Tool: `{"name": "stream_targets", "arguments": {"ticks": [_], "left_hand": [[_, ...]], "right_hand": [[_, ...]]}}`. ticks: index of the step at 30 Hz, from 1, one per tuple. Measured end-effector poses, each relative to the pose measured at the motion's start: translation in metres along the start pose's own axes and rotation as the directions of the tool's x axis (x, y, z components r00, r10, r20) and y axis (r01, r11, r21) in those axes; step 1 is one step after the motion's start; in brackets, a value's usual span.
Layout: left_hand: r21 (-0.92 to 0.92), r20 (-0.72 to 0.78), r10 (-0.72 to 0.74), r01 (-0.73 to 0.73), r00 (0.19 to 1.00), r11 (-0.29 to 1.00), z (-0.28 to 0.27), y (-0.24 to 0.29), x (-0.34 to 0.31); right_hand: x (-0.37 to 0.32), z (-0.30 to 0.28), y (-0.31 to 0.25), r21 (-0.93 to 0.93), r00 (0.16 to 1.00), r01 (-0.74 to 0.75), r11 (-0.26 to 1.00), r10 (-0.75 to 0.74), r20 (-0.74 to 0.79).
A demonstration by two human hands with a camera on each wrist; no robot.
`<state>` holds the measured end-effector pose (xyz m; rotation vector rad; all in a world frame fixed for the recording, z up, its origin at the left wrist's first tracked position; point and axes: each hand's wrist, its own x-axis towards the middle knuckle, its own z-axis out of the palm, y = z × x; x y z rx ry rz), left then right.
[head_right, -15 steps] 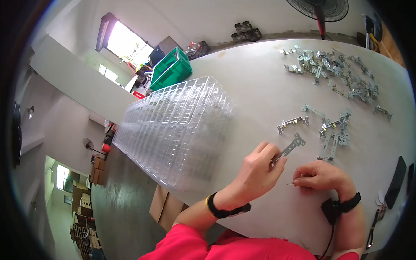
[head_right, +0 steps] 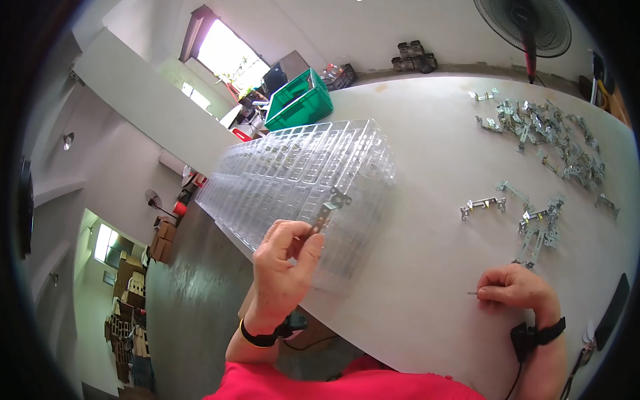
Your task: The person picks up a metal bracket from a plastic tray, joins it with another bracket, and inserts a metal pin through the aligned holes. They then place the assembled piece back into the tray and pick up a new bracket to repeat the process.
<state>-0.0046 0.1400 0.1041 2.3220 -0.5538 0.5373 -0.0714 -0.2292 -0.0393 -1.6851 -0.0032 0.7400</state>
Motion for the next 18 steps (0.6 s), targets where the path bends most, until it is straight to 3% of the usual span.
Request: {"name": "stream_targets", "arguments": {"ticks": [8,10,11,18], "left_hand": [[0.005,-0.169,-0.051,0.052,0.984,0.999,-0.037,-0.036,-0.007],[-0.097,-0.312,-0.178,0.155,0.933,0.983,-0.051,-0.038,-0.003],[-0.100,-0.345,-0.170,0.144,0.923,0.985,-0.057,-0.044,-0.001],[-0.152,-0.409,-0.265,0.222,0.873,0.963,-0.083,-0.072,0.000]], "right_hand": [[0.000,0.000,-0.003,0.036,0.999,-0.040,0.999,0.040,0.001],[0.002,-0.002,0.004,0.038,0.999,-0.037,0.999,0.036,0.011],[0.004,-0.004,0.007,0.046,0.999,-0.034,0.998,0.033,0.017],[0.003,-0.005,0.001,0.075,0.995,-0.092,0.993,0.090,0.029]]}}
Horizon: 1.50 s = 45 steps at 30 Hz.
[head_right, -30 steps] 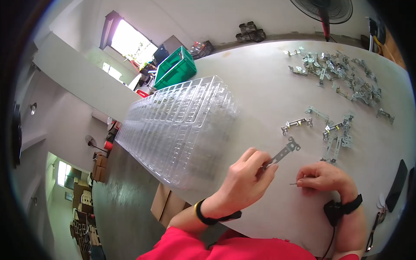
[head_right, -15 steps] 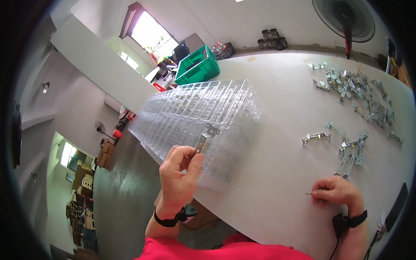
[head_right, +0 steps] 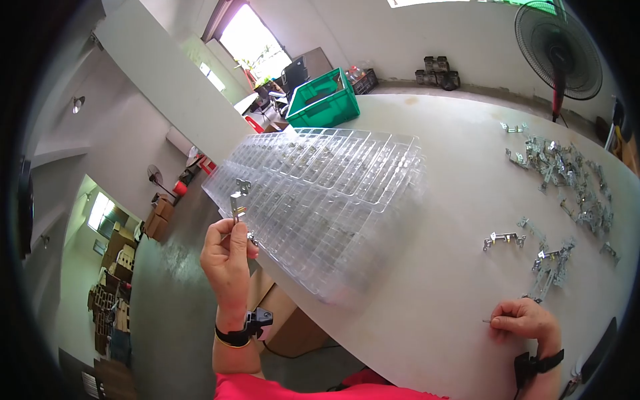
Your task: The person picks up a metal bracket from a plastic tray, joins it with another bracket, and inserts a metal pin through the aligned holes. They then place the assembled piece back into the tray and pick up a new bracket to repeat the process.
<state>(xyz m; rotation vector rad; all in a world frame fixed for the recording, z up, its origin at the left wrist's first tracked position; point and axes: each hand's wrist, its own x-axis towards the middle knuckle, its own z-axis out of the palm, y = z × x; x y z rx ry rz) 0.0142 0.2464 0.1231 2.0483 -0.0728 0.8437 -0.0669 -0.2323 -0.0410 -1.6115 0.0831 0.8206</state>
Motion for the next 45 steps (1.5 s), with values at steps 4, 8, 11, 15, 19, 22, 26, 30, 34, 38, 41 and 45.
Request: {"name": "stream_targets", "arguments": {"ticks": [4,8,11,15,19,22,26,30,34,38,41,45], "left_hand": [[-0.003,-0.004,-0.008,0.008,1.000,1.000,0.000,-0.018,0.004],[-0.032,0.012,-0.017,0.018,1.000,0.999,0.001,-0.031,0.008],[-0.035,0.022,-0.007,0.008,1.000,0.999,0.003,-0.041,0.011],[0.059,0.050,0.089,-0.092,0.995,0.994,0.002,-0.056,0.017],[0.090,0.066,0.086,-0.092,0.994,0.992,0.005,-0.052,0.023],[0.136,0.088,0.098,-0.110,0.991,0.985,0.011,-0.048,0.028],[0.306,0.204,0.161,-0.219,0.966,0.926,0.018,-0.049,0.036],[0.373,0.216,0.133,-0.208,0.967,0.904,0.024,-0.052,0.044],[0.435,0.261,0.071,-0.183,0.963,0.882,0.025,-0.052,0.048],[0.498,0.297,0.027,-0.179,0.954,0.848,0.027,-0.059,0.050],[0.528,0.325,-0.027,-0.157,0.945,0.835,0.029,-0.063,0.051],[0.519,0.363,-0.076,-0.134,0.929,0.844,0.030,-0.065,0.052]], "right_hand": [[0.000,-0.001,0.003,0.034,0.999,-0.026,0.999,0.027,-0.032],[-0.001,0.003,0.000,0.065,0.995,-0.051,0.997,0.056,-0.086],[-0.003,0.006,-0.007,0.071,0.988,-0.062,0.996,0.071,-0.136],[-0.003,0.009,-0.002,0.085,0.982,-0.043,0.995,0.058,-0.181],[-0.003,0.009,-0.001,0.136,0.982,-0.011,0.991,0.037,-0.187],[-0.004,0.012,-0.005,0.146,0.979,-0.018,0.989,0.047,-0.199],[-0.005,0.012,-0.003,0.154,0.975,-0.015,0.988,0.049,-0.217],[-0.005,0.012,0.002,0.172,0.974,0.005,0.985,0.034,-0.226],[-0.004,0.011,0.005,0.182,0.976,0.027,0.983,0.014,-0.217],[-0.003,0.010,0.009,0.171,0.977,0.035,0.985,0.002,-0.214],[-0.003,0.011,0.008,0.163,0.976,0.050,0.985,-0.014,-0.215],[-0.003,0.011,0.009,0.165,0.975,0.048,0.985,-0.010,-0.222]]}}
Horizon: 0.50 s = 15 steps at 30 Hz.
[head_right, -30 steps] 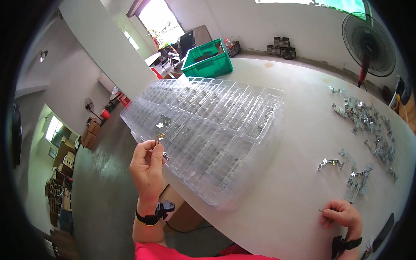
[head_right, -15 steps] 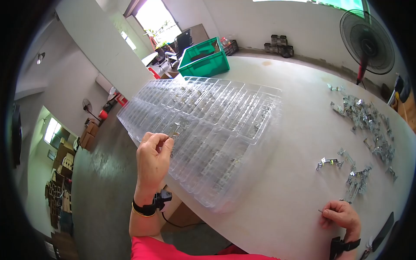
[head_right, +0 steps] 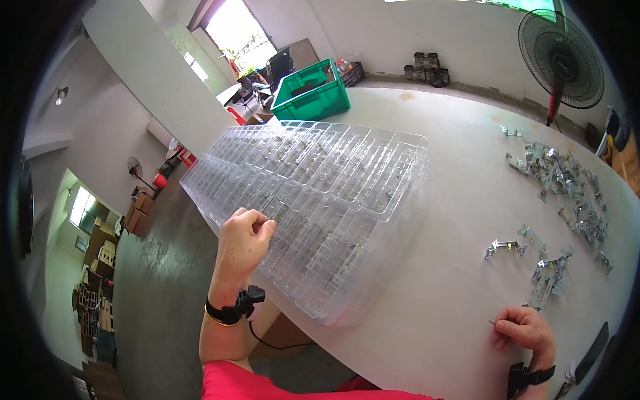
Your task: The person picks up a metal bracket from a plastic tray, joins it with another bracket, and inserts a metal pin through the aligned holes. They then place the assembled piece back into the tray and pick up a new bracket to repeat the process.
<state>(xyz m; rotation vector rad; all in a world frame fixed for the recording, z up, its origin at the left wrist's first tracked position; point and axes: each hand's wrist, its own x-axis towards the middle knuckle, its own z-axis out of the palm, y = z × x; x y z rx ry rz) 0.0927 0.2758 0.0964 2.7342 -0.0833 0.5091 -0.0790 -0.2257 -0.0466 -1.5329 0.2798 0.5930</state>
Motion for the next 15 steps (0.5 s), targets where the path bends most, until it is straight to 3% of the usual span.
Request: {"name": "stream_targets", "arguments": {"ticks": [13,15], "left_hand": [[0.044,-0.053,0.085,-0.083,0.995,0.996,0.000,0.003,-0.004],[0.125,-0.194,0.163,-0.141,0.967,0.982,-0.005,0.018,-0.014]], "right_hand": [[-0.001,0.002,-0.004,-0.047,1.000,-0.022,0.999,0.022,-0.004],[-0.002,0.003,-0.005,-0.052,0.999,-0.035,0.998,0.035,-0.002]]}}
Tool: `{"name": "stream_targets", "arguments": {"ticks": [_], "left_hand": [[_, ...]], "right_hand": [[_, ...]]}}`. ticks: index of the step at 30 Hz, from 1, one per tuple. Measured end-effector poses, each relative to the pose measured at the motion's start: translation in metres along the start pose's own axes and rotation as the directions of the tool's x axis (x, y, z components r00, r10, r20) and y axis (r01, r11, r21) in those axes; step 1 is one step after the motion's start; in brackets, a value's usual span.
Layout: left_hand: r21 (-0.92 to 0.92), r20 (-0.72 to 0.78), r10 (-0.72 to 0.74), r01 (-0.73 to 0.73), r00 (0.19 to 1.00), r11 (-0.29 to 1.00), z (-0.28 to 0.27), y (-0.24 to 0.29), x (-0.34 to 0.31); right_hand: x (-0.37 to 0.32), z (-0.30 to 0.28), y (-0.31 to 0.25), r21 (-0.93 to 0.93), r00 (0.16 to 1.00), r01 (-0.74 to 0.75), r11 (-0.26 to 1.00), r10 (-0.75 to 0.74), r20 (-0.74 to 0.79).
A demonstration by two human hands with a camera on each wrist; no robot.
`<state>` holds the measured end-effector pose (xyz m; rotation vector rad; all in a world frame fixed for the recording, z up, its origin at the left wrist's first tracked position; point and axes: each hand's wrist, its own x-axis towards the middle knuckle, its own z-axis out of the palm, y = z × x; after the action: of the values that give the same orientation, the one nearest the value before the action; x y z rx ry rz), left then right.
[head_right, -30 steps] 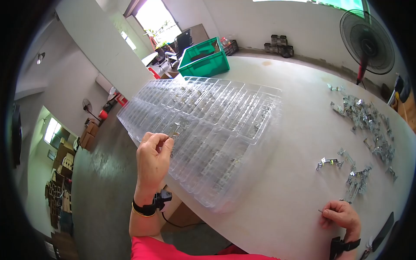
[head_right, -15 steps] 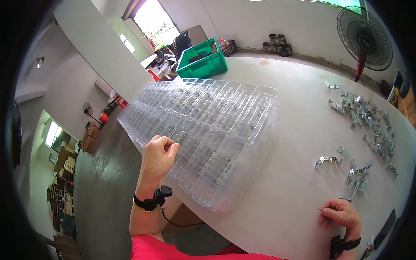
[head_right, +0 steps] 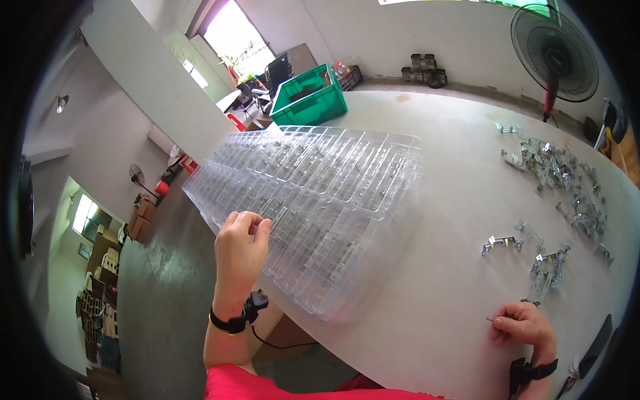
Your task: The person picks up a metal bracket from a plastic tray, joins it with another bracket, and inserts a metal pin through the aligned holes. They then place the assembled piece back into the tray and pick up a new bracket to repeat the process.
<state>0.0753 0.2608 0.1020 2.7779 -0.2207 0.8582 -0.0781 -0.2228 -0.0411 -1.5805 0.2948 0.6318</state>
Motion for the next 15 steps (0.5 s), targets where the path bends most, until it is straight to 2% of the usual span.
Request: {"name": "stream_targets", "arguments": {"ticks": [1,3,5,7,9,11,13,15], "left_hand": [[0.002,0.000,0.003,-0.003,1.000,1.000,-0.006,0.011,-0.005],[-0.104,-0.132,0.182,-0.196,0.975,0.975,-0.019,0.043,-0.021],[-0.188,-0.179,0.417,-0.447,0.891,0.874,-0.029,0.076,-0.039],[-0.372,-0.129,0.535,-0.540,0.835,0.755,-0.034,0.112,-0.064],[-0.645,-0.133,0.608,-0.535,0.783,0.547,-0.019,0.142,-0.082],[-0.788,-0.078,0.677,-0.461,0.732,0.408,0.005,0.171,-0.104],[-0.837,-0.122,0.722,-0.462,0.681,0.294,0.030,0.202,-0.121],[-0.866,-0.138,0.694,-0.427,0.706,0.262,0.058,0.233,-0.135]], "right_hand": [[-0.001,0.001,-0.002,-0.002,1.000,-0.002,1.000,0.002,0.009],[-0.001,0.001,-0.004,-0.002,1.000,-0.004,1.000,0.004,0.017],[0.000,0.001,-0.003,-0.013,1.000,-0.006,1.000,0.006,0.030],[0.000,0.002,-0.003,-0.015,0.999,0.006,1.000,-0.006,0.032],[-0.002,0.003,0.000,-0.018,0.999,0.017,1.000,-0.016,0.035],[-0.003,0.002,0.003,-0.036,0.998,0.040,0.999,-0.038,0.051],[-0.007,0.007,0.003,-0.094,0.995,0.019,0.995,-0.010,0.096],[-0.016,0.017,0.000,-0.144,0.991,-0.007,0.990,0.026,0.134]]}}
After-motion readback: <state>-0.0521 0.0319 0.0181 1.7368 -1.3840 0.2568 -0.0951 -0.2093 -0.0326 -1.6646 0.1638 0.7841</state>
